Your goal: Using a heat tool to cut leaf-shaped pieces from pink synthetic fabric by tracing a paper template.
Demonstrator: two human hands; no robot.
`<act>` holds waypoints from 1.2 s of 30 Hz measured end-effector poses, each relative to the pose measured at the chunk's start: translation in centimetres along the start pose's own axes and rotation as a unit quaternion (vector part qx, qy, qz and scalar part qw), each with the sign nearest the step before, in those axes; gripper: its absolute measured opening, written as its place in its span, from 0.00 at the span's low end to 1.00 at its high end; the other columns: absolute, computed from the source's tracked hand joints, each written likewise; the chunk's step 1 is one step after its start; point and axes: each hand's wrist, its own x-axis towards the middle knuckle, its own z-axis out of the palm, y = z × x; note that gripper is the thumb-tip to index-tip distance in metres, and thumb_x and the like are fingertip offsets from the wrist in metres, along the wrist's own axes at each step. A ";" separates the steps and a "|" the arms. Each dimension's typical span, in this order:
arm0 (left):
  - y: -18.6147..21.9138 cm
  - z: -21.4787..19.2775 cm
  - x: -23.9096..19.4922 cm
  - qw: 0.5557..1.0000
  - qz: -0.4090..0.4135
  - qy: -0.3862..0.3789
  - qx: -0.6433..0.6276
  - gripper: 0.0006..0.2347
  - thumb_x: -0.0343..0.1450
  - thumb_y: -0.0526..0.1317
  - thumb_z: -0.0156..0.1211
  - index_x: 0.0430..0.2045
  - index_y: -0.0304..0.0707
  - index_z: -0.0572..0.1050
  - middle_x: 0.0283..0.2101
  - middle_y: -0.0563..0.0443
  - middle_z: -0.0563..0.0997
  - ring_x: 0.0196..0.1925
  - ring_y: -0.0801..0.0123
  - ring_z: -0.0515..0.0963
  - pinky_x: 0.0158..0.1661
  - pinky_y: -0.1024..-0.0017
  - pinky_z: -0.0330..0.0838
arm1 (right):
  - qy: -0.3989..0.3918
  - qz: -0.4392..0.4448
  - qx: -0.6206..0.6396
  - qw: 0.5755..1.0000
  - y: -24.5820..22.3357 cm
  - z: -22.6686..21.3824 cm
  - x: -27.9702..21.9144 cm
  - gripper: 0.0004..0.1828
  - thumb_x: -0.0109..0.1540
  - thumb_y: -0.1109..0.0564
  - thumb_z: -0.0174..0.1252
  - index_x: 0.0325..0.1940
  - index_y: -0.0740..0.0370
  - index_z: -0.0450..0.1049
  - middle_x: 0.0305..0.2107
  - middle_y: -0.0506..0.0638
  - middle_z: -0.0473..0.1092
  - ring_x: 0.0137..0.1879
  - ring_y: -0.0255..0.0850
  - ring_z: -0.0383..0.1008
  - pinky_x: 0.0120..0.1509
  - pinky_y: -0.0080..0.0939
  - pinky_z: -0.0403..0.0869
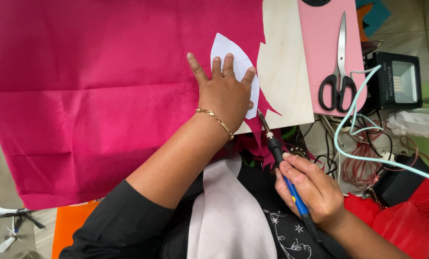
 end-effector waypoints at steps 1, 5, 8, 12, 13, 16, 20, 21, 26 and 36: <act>0.0 0.0 0.0 1.000 0.000 0.000 0.000 0.28 0.66 0.60 0.43 0.62 0.67 0.48 0.69 0.40 0.46 0.70 0.45 0.46 0.53 0.23 0.24 | 0.000 0.000 0.000 1.000 0.0 0.0 0.0 0.09 0.54 0.66 0.64 0.37 0.70 0.73 0.36 0.61 0.73 0.39 0.45 0.77 0.45 0.37 0.77; 0.1 -0.1 0.1 1.000 -0.003 -0.004 -0.002 0.28 0.66 0.60 0.43 0.62 0.67 0.48 0.69 0.40 0.46 0.70 0.45 0.46 0.53 0.24 0.23 | -0.006 0.000 -0.021 1.000 -0.2 -0.2 -0.3 0.09 0.54 0.65 0.64 0.37 0.68 0.74 0.37 0.59 0.73 0.39 0.43 0.77 0.43 0.36 0.76; 0.0 -0.1 0.1 1.000 -0.003 -0.010 0.000 0.28 0.67 0.60 0.42 0.62 0.67 0.47 0.69 0.40 0.46 0.70 0.45 0.46 0.53 0.24 0.23 | -0.006 0.003 -0.022 1.000 -0.3 -0.2 -0.3 0.09 0.54 0.64 0.65 0.36 0.67 0.74 0.37 0.59 0.73 0.39 0.43 0.77 0.44 0.35 0.76; 0.1 -0.2 0.0 1.000 -0.005 -0.007 -0.003 0.28 0.67 0.59 0.43 0.62 0.67 0.48 0.69 0.41 0.47 0.70 0.45 0.47 0.53 0.24 0.24 | -0.007 0.002 -0.025 1.000 -0.5 -0.4 -0.2 0.09 0.54 0.64 0.65 0.36 0.67 0.74 0.37 0.58 0.74 0.38 0.42 0.77 0.44 0.35 0.76; 0.1 -0.1 0.1 1.000 -0.005 -0.007 -0.003 0.28 0.67 0.59 0.43 0.62 0.67 0.48 0.69 0.41 0.47 0.70 0.45 0.47 0.53 0.24 0.24 | -0.007 0.002 -0.025 1.000 -0.6 -0.5 -0.2 0.09 0.54 0.64 0.65 0.36 0.67 0.74 0.37 0.58 0.74 0.38 0.42 0.77 0.44 0.35 0.76; 0.1 -0.1 0.1 1.000 -0.006 0.006 -0.006 0.28 0.66 0.59 0.44 0.62 0.68 0.49 0.68 0.40 0.48 0.69 0.44 0.48 0.53 0.24 0.24 | -0.011 -0.005 -0.019 1.000 -0.7 -0.6 0.0 0.09 0.54 0.65 0.65 0.36 0.69 0.74 0.37 0.59 0.73 0.39 0.43 0.77 0.45 0.35 0.76; 0.1 -0.3 0.0 1.000 -0.005 -0.008 -0.011 0.27 0.67 0.58 0.44 0.62 0.67 0.49 0.69 0.39 0.47 0.70 0.44 0.47 0.53 0.24 0.23 | -0.013 -0.005 -0.018 1.000 -0.8 -0.7 0.0 0.08 0.54 0.65 0.65 0.35 0.69 0.74 0.36 0.59 0.73 0.38 0.43 0.78 0.45 0.35 0.76; 0.1 -0.3 0.0 1.000 -0.004 -0.006 -0.011 0.28 0.66 0.59 0.45 0.62 0.66 0.49 0.69 0.39 0.47 0.69 0.44 0.47 0.53 0.24 0.24 | -0.013 -0.005 -0.020 1.000 -0.8 -0.7 -0.1 0.08 0.54 0.64 0.65 0.35 0.69 0.74 0.36 0.59 0.73 0.38 0.43 0.78 0.44 0.35 0.76; 0.1 -0.7 -0.3 1.000 -0.001 -0.011 -0.007 0.29 0.66 0.59 0.44 0.63 0.65 0.48 0.69 0.39 0.46 0.69 0.43 0.47 0.53 0.23 0.24 | -0.015 -0.006 -0.016 1.000 -1.0 -0.9 0.0 0.07 0.54 0.64 0.64 0.35 0.68 0.74 0.35 0.58 0.73 0.38 0.42 0.77 0.45 0.34 0.76; 0.1 -2.7 -1.7 0.997 0.012 -0.076 0.004 0.36 0.64 0.62 0.48 0.65 0.58 0.41 0.70 0.36 0.39 0.70 0.40 0.41 0.53 0.23 0.24 | -0.021 -0.014 -0.028 0.999 -1.2 -1.2 -0.2 0.07 0.54 0.64 0.63 0.35 0.68 0.74 0.35 0.57 0.73 0.38 0.41 0.77 0.45 0.34 0.75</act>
